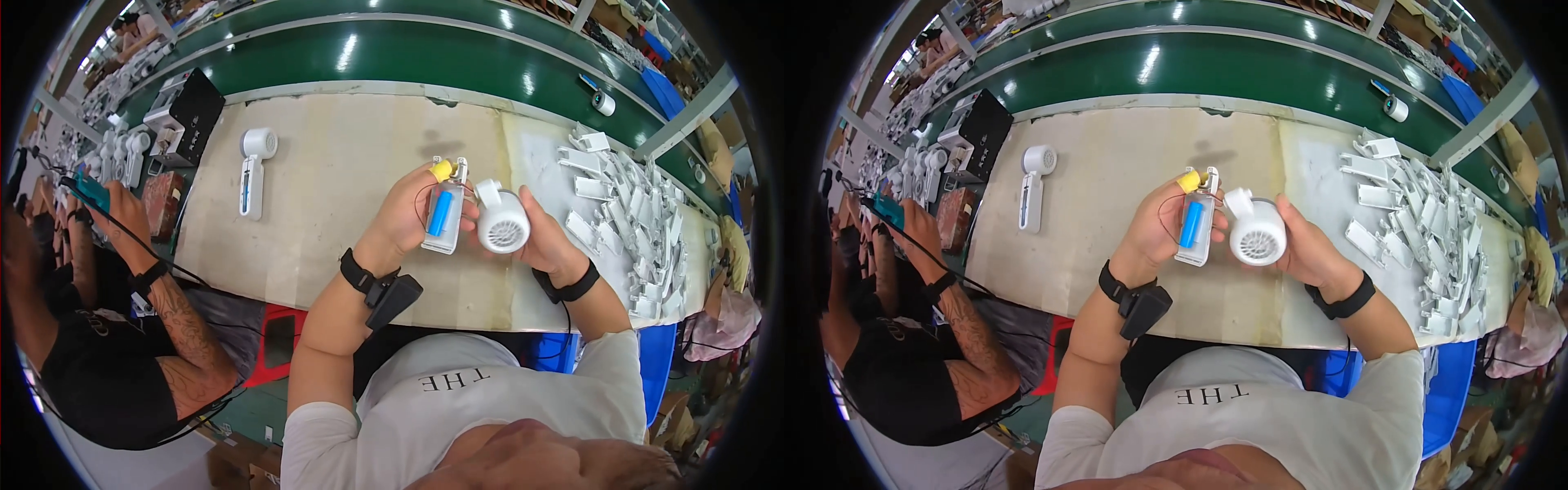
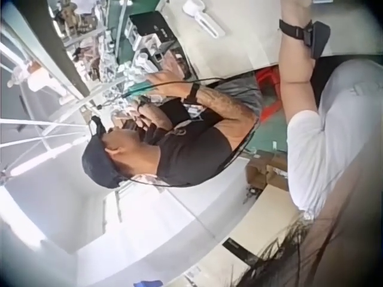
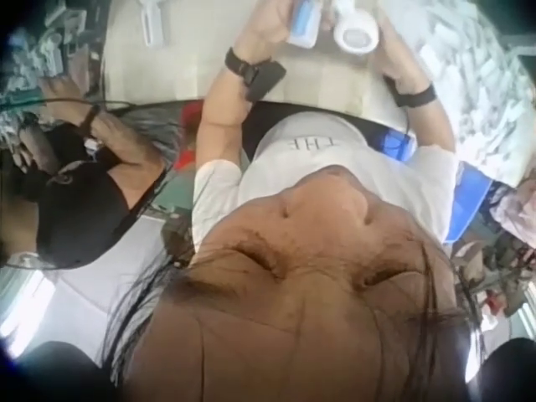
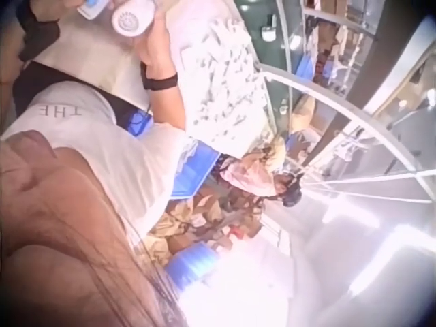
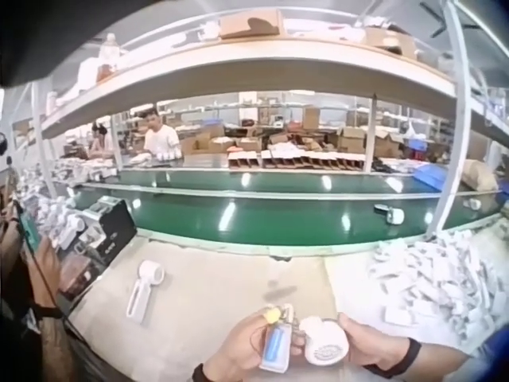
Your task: Assembling handheld plastic fans by snapping casing and internal components together on an assembly line.
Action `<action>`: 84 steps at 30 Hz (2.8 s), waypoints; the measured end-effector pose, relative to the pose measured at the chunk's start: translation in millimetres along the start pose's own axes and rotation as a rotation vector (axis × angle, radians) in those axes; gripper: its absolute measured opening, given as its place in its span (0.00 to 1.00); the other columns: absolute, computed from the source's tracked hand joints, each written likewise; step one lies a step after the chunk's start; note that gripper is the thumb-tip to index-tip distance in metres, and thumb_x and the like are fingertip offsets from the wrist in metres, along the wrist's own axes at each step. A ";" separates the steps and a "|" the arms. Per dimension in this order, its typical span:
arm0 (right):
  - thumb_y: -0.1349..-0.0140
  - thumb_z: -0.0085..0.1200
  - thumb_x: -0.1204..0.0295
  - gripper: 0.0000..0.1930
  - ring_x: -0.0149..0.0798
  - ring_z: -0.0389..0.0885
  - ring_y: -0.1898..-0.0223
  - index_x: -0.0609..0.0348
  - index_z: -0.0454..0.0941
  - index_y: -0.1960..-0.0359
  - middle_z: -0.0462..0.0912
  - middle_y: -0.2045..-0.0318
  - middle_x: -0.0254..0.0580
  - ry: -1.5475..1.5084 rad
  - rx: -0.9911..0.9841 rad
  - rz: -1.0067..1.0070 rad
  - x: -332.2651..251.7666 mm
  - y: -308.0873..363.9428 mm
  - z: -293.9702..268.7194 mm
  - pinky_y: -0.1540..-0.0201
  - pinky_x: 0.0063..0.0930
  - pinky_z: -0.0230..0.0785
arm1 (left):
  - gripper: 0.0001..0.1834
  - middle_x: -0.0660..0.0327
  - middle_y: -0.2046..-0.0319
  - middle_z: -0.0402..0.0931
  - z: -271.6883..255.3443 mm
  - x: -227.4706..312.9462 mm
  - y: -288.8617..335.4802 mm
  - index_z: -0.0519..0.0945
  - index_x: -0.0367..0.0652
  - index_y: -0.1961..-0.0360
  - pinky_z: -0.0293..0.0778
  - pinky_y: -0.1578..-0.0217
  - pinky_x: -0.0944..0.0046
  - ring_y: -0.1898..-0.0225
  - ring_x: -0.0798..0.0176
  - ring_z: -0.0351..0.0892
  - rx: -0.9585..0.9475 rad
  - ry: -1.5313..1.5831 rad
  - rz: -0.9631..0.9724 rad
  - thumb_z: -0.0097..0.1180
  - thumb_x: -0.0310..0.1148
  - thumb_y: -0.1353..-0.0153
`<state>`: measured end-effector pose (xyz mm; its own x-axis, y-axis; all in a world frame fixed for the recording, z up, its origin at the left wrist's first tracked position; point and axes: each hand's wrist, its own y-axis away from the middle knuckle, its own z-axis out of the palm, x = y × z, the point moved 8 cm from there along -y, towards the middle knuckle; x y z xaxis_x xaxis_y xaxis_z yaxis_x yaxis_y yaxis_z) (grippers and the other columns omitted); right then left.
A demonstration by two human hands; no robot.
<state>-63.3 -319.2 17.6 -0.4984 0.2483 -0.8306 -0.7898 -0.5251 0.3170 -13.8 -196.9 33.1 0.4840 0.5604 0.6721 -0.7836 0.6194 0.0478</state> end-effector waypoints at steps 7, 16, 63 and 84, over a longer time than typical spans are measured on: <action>0.52 0.61 0.69 0.40 0.42 0.64 0.43 0.58 0.51 0.38 0.63 0.44 0.45 0.626 0.241 -0.487 -40.6 23.9 3.5 0.41 0.34 0.57 | 0.17 0.54 0.66 0.74 7.3 -2.6 3.2 0.69 0.36 0.55 0.79 0.66 0.59 0.69 0.58 0.79 0.020 0.038 0.040 0.40 0.39 0.37; 0.62 0.66 0.80 0.30 0.47 0.71 0.51 0.55 0.67 0.55 0.69 0.51 0.46 1.675 0.280 -1.084 -98.2 58.9 32.5 0.49 0.34 0.65 | 0.09 0.57 0.71 0.74 25.1 -8.5 9.1 0.67 0.38 0.60 0.73 0.75 0.66 0.76 0.66 0.76 -0.049 -0.433 0.020 0.41 0.27 0.41; 0.53 0.52 0.84 0.24 0.30 0.71 0.59 0.56 0.68 0.51 0.69 0.58 0.38 0.711 0.500 -0.472 -71.5 90.5 -83.6 0.54 0.22 0.65 | 0.16 0.53 0.56 0.76 4.5 2.3 -1.2 0.73 0.35 0.53 0.76 0.66 0.70 0.60 0.67 0.77 0.080 -0.263 0.261 0.51 0.34 0.38; 0.54 0.60 0.76 0.29 0.53 0.75 0.55 0.63 0.65 0.47 0.71 0.50 0.53 1.730 0.568 -0.837 -83.7 49.0 77.4 0.53 0.37 0.69 | 0.17 0.56 0.52 0.73 -7.1 -2.5 0.0 0.69 0.34 0.49 0.73 0.55 0.67 0.53 0.65 0.74 0.279 -0.132 0.470 0.47 0.31 0.37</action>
<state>-87.9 -302.7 138.0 0.5177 -0.8338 -0.1916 -0.7751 -0.3623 -0.5176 -12.2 -194.4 26.1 0.0191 0.6562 0.7544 -0.9851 0.1411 -0.0978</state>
